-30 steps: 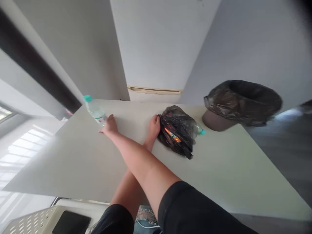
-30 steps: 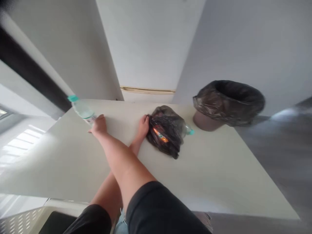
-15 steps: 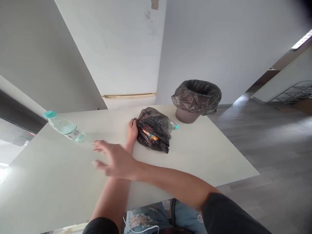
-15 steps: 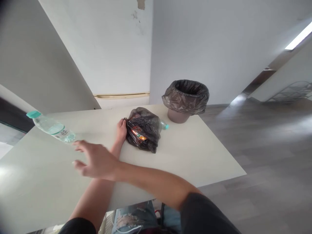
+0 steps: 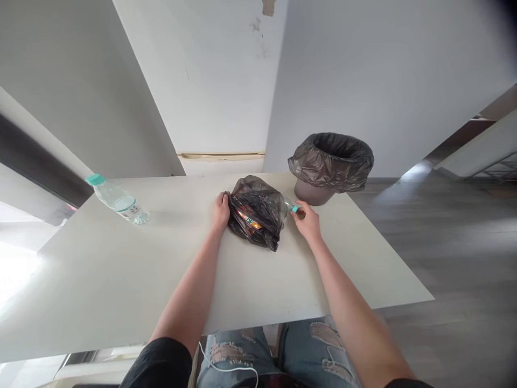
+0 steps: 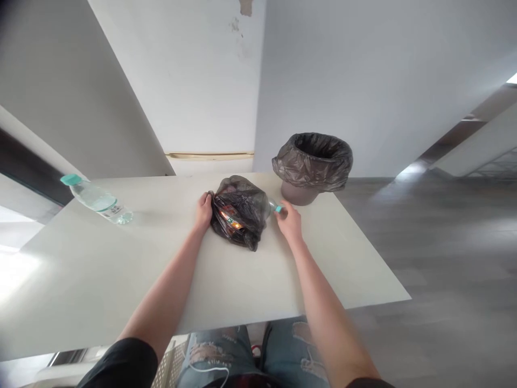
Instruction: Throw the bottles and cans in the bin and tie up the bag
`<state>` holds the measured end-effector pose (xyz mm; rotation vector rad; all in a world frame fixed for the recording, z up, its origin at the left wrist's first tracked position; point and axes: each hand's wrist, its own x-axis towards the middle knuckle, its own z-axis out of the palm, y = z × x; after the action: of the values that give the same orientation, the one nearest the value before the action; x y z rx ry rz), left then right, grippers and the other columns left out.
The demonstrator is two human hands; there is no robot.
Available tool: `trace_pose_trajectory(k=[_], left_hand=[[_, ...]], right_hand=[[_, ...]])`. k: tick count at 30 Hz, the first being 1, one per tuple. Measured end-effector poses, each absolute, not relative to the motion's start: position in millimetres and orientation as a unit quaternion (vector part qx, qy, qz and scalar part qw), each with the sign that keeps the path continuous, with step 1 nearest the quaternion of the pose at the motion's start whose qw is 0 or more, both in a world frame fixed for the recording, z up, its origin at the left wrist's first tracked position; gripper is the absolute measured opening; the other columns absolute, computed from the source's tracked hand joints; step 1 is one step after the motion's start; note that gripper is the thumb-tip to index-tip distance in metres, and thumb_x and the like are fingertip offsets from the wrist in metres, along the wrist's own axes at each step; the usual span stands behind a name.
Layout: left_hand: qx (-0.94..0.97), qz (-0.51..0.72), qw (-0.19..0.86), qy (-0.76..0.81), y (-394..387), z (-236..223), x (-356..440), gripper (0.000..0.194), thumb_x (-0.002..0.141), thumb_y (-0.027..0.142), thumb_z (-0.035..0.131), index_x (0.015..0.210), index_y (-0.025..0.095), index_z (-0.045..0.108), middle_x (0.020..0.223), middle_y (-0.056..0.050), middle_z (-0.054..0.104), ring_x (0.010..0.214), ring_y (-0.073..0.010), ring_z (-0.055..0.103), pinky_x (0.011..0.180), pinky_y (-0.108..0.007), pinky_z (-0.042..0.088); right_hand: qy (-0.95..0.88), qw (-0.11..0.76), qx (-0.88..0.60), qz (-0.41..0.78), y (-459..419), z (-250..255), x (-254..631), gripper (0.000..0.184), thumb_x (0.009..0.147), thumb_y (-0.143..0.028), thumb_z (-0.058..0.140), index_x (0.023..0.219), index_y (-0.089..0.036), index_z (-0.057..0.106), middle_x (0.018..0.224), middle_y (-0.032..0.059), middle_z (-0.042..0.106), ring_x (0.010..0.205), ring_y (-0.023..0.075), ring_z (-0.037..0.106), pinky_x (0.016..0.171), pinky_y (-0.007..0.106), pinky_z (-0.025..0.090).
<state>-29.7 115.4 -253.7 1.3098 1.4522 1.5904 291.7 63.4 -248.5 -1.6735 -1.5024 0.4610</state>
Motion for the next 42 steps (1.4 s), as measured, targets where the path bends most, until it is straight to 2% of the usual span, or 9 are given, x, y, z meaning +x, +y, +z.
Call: trace_pose_trajectory(k=[4, 7, 10, 12, 16, 26, 30, 38, 42], left_hand=[[0.483, 0.609, 0.314, 0.545, 116, -254, -30, 0.032, 0.104, 0.042, 0.049, 0.08, 0.023, 0.055, 0.083, -0.001, 0.063, 0.081, -0.0197, 0.058, 0.081, -0.032, 0.045], [0.48, 0.612, 0.317, 0.542, 118, -255, -30, 0.033, 0.104, 0.045, 0.05, 0.079, 0.023, 0.053, 0.083, -0.001, 0.063, 0.081, -0.0198, 0.058, 0.08, -0.032, 0.046], [0.487, 0.607, 0.308, 0.547, 119, -257, -30, 0.034, 0.103, 0.046, 0.05, 0.079, 0.023, 0.053, 0.081, -0.001, 0.061, 0.08, -0.02, 0.056, 0.081, -0.033, 0.046], [0.487, 0.605, 0.307, 0.55, 120, -259, -31, 0.033, 0.104, 0.046, 0.05, 0.08, 0.023, 0.055, 0.081, -0.001, 0.061, 0.08, -0.0202, 0.056, 0.081, -0.033, 0.045], [0.489, 0.603, 0.292, 0.558, 120, -259, -31, 0.035, 0.106, 0.044, 0.048, 0.079, 0.023, 0.054, 0.078, -0.001, 0.058, 0.078, -0.02, 0.054, 0.079, -0.034, 0.045], [0.5, 0.598, 0.281, 0.56, 116, -254, -29, 0.037, 0.107, 0.039, 0.048, 0.074, 0.023, 0.044, 0.075, 0.0, 0.052, 0.073, -0.0187, 0.048, 0.073, -0.033, 0.038], [0.5, 0.6, 0.296, 0.55, 116, -255, -29, 0.038, 0.107, 0.036, 0.05, 0.073, 0.023, 0.04, 0.072, 0.001, 0.048, 0.072, -0.0184, 0.045, 0.071, -0.033, 0.035], [0.501, 0.589, 0.297, 0.56, 117, -256, -26, 0.031, 0.106, 0.027, 0.047, 0.075, 0.023, 0.048, 0.077, -0.001, 0.058, 0.077, -0.0197, 0.054, 0.077, -0.033, 0.041], [0.501, 0.581, 0.291, 0.571, 116, -255, -26, 0.034, 0.106, 0.025, 0.046, 0.073, 0.024, 0.041, 0.073, -0.001, 0.054, 0.074, -0.0191, 0.051, 0.076, -0.033, 0.042]], right_hand=[[-0.546, 0.541, -0.614, 0.178, 55, -234, 291, 0.038, 0.084, -0.047, 0.07, 0.11, -0.019, 0.071, 0.095, 0.007, 0.073, 0.079, 0.0215, 0.065, 0.083, 0.04, 0.056], [-0.513, 0.659, -0.545, 0.069, 39, -205, 291, 0.038, 0.091, -0.051, 0.069, 0.113, -0.019, 0.068, 0.107, 0.0085, 0.067, 0.09, 0.0211, 0.065, 0.082, 0.037, 0.057], [-0.487, 0.715, -0.495, -0.08, 18, -171, 290, 0.032, 0.097, -0.049, 0.066, 0.112, -0.021, 0.063, 0.114, 0.0114, 0.062, 0.107, 0.0261, 0.066, 0.093, 0.044, 0.057], [-0.498, 0.715, -0.481, -0.102, 6, -156, 288, 0.027, 0.102, -0.046, 0.06, 0.115, -0.023, 0.058, 0.115, 0.0125, 0.065, 0.111, 0.0278, 0.068, 0.098, 0.05, 0.055], [-0.549, 0.681, -0.484, 0.001, -11, -157, 284, 0.023, 0.105, -0.042, 0.056, 0.118, -0.024, 0.048, 0.098, 0.0086, 0.073, 0.095, 0.0258, 0.073, 0.094, 0.049, 0.056], [-0.557, 0.58, -0.547, 0.232, 7, -176, 264, 0.043, 0.081, -0.048, 0.083, 0.111, -0.022, 0.066, 0.105, 0.0056, 0.076, 0.09, 0.0216, 0.071, 0.089, 0.038, 0.057], [-0.515, 0.555, -0.61, 0.234, 8, -208, 255, 0.06, 0.069, -0.045, 0.09, 0.12, -0.022, 0.066, 0.104, 0.0055, 0.076, 0.092, 0.0242, 0.071, 0.089, 0.042, 0.057], [-0.487, 0.541, -0.631, 0.269, 10, -244, 259, 0.049, 0.061, -0.046, 0.092, 0.098, -0.018, 0.075, 0.094, 0.0096, 0.079, 0.087, 0.0291, 0.073, 0.084, 0.044, 0.058], [-0.478, 0.54, -0.646, 0.251, 12, -244, 258, 0.049, 0.059, -0.044, 0.093, 0.096, -0.018, 0.076, 0.091, 0.0086, 0.078, 0.086, 0.0294, 0.073, 0.084, 0.045, 0.058]])
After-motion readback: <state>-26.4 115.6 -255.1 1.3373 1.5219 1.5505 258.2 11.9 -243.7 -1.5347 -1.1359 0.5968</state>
